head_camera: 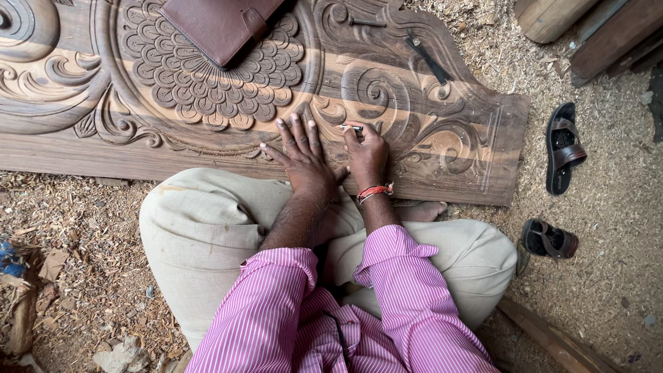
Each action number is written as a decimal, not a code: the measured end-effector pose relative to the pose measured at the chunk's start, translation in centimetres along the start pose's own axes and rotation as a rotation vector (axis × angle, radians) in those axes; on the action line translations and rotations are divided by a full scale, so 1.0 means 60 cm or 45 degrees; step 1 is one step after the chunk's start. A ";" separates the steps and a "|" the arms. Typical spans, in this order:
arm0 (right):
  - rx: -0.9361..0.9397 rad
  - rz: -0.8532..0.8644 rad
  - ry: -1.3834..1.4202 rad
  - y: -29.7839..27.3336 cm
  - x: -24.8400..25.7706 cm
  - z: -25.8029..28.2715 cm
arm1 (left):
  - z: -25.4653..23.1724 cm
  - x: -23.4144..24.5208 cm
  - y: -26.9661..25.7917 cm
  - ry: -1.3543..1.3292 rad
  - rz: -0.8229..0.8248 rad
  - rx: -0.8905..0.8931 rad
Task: The person sits on the floor and uses a small carving tool to refine details on a large, ornately carved wooden panel. They work methodically along the carved patterns, removing small amounts of wood to enhance the design.
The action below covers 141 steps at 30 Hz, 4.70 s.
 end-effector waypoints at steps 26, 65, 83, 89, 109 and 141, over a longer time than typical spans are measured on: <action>-0.343 -0.279 1.063 0.048 0.216 -0.069 | 0.002 0.009 -0.005 -0.073 -0.028 0.024; 0.272 -0.045 -0.319 0.023 0.107 -0.021 | 0.011 0.023 -0.021 -0.092 -0.033 0.049; 0.171 -0.063 -0.275 0.016 0.110 -0.009 | 0.011 0.023 -0.023 -0.083 -0.014 0.048; 0.196 0.058 -0.087 0.021 0.091 -0.008 | 0.016 0.024 -0.020 -0.042 -0.088 0.050; 0.068 -0.035 -0.227 0.022 0.092 -0.002 | 0.003 0.005 -0.003 -0.033 -0.005 0.022; 0.271 0.065 -0.232 0.023 0.081 -0.013 | 0.002 0.007 -0.001 -0.111 0.006 0.023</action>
Point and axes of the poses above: each hand's wrist, its own y-axis towards the middle knuckle, its own x-axis out of the back of the hand, z = x × y, the point moved 8 cm from there along y, towards the middle knuckle, and after that the axes turned 8 degrees about y, right-handed, at the moved point
